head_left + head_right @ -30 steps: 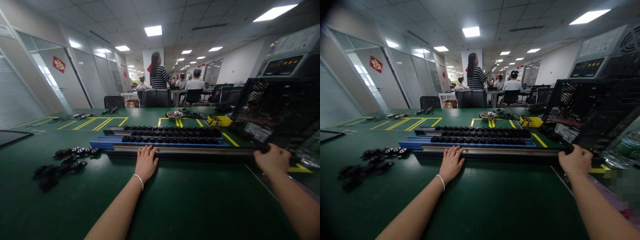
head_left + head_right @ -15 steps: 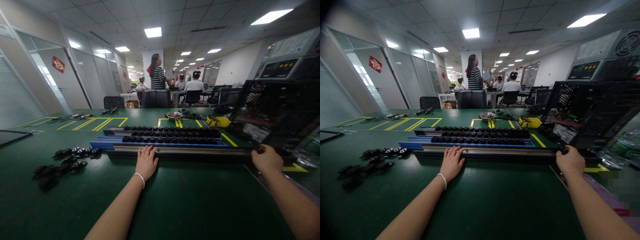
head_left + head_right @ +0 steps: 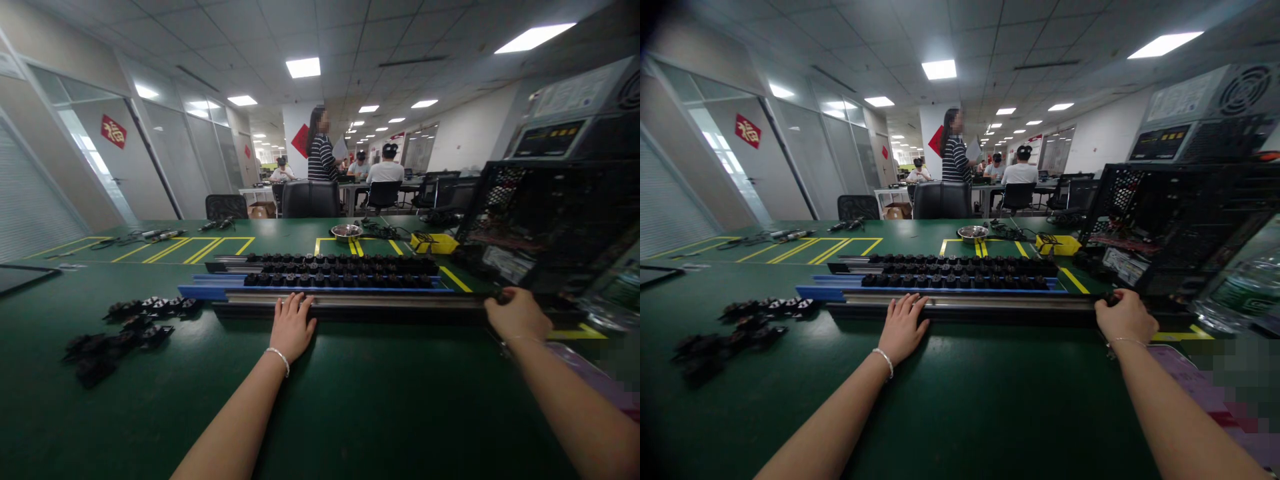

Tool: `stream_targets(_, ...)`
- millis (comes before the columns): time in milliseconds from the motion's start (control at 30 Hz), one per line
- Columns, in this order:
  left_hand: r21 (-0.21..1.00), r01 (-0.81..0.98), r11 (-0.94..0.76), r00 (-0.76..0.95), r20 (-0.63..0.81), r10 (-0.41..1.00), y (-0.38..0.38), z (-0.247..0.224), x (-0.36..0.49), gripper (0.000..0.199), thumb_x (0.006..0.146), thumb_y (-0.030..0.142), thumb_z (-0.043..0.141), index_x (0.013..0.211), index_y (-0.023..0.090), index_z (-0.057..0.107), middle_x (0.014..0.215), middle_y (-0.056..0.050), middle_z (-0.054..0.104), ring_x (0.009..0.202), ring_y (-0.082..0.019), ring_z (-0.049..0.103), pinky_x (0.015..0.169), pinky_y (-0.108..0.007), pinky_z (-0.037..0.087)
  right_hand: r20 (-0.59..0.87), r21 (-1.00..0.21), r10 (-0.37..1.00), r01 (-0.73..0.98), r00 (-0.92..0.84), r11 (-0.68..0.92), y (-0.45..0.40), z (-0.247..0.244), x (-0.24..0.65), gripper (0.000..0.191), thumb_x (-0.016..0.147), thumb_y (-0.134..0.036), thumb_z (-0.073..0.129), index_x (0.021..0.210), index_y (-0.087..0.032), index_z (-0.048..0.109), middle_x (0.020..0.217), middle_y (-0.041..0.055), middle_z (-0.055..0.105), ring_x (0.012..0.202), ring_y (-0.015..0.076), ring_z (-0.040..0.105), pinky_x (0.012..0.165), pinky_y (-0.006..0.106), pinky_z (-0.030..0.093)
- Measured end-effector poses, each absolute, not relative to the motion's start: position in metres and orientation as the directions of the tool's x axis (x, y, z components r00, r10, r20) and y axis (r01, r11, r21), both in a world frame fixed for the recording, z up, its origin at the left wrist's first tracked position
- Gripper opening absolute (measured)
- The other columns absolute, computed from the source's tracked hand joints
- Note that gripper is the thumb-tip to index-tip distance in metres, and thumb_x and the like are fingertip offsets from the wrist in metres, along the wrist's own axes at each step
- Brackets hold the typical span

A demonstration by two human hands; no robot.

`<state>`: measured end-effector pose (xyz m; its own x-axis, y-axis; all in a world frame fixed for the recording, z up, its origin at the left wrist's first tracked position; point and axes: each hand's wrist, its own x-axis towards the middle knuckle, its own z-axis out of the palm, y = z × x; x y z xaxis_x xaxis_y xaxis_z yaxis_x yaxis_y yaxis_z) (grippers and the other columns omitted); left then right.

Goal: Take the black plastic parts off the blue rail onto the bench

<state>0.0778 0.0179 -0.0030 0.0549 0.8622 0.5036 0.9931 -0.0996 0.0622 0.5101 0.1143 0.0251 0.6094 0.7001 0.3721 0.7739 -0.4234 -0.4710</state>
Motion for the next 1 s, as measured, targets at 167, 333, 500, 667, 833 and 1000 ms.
stream_targets(167, 0.059, 0.993, -0.105, 0.061, 0.51, 0.858, 0.018, -0.005, 0.077, 0.046, 0.082, 0.036, 0.044, 0.127, 0.027, 0.042, 0.133, -0.005, 0.045, 0.127, -0.024, 0.031, 0.107, -0.049, 0.019, 0.359, -0.468, 0.717, 0.78, 0.597, -0.415, 0.112, 0.026, 0.502, 0.042, 0.07, -0.041, 0.048, 0.107, -0.02, 0.05, 0.109, 0.0116, 0.06, 0.098, 0.0271, 0.055, 0.079, 0.037, 0.034)
stream_targets(333, 0.061, 0.992, -0.114, 0.067, 0.512, 0.857, 0.018, -0.005, 0.076, 0.046, 0.082, 0.037, 0.043, 0.127, 0.027, 0.041, 0.133, -0.006, 0.045, 0.127, -0.024, 0.03, 0.107, -0.049, 0.018, 0.375, -0.478, 0.717, 0.785, 0.588, -0.393, 0.111, 0.027, 0.497, 0.039, 0.071, -0.039, 0.048, 0.105, -0.02, 0.05, 0.107, 0.0119, 0.06, 0.099, 0.0283, 0.054, 0.082, 0.04, 0.032)
stream_targets(500, 0.069, 0.991, -0.116, 0.065, 0.509, 0.858, 0.019, -0.005, 0.076, 0.046, 0.082, 0.036, 0.044, 0.127, 0.026, 0.041, 0.133, -0.006, 0.045, 0.127, -0.024, 0.03, 0.107, -0.049, 0.017, 0.387, -0.474, 0.731, 0.801, 0.562, -0.365, 0.11, 0.026, 0.492, 0.039, 0.07, -0.037, 0.05, 0.104, -0.019, 0.051, 0.103, 0.013, 0.061, 0.096, 0.0278, 0.055, 0.08, 0.037, 0.034)
stream_targets(667, 0.074, 0.99, -0.118, 0.064, 0.512, 0.856, 0.019, -0.006, 0.076, 0.046, 0.082, 0.036, 0.044, 0.127, 0.027, 0.041, 0.132, -0.006, 0.045, 0.127, -0.024, 0.03, 0.107, -0.049, 0.018, 0.403, -0.458, 0.736, 0.817, 0.543, -0.352, 0.109, 0.025, 0.485, 0.039, 0.069, -0.037, 0.051, 0.103, -0.019, 0.05, 0.103, 0.0115, 0.062, 0.094, 0.0262, 0.056, 0.079, 0.035, 0.034)
stream_targets(833, 0.068, 0.991, -0.115, 0.064, 0.509, 0.858, 0.019, -0.006, 0.076, 0.047, 0.082, 0.036, 0.045, 0.127, 0.027, 0.041, 0.132, -0.006, 0.045, 0.127, -0.024, 0.03, 0.107, -0.049, 0.018, 0.399, -0.474, 0.735, 0.81, 0.548, -0.346, 0.105, 0.026, 0.475, 0.041, 0.069, -0.039, 0.05, 0.105, -0.021, 0.047, 0.104, 0.0083, 0.062, 0.095, 0.0253, 0.056, 0.08, 0.034, 0.034)
stream_targets(1000, 0.053, 0.993, -0.108, 0.066, 0.51, 0.858, 0.018, -0.005, 0.076, 0.047, 0.082, 0.035, 0.044, 0.128, 0.028, 0.04, 0.133, -0.005, 0.045, 0.127, -0.024, 0.03, 0.107, -0.049, 0.019, 0.407, -0.479, 0.747, 0.819, 0.527, -0.316, 0.103, 0.025, 0.466, 0.041, 0.069, -0.04, 0.049, 0.106, -0.021, 0.046, 0.103, 0.0076, 0.062, 0.093, 0.0241, 0.056, 0.081, 0.034, 0.035)
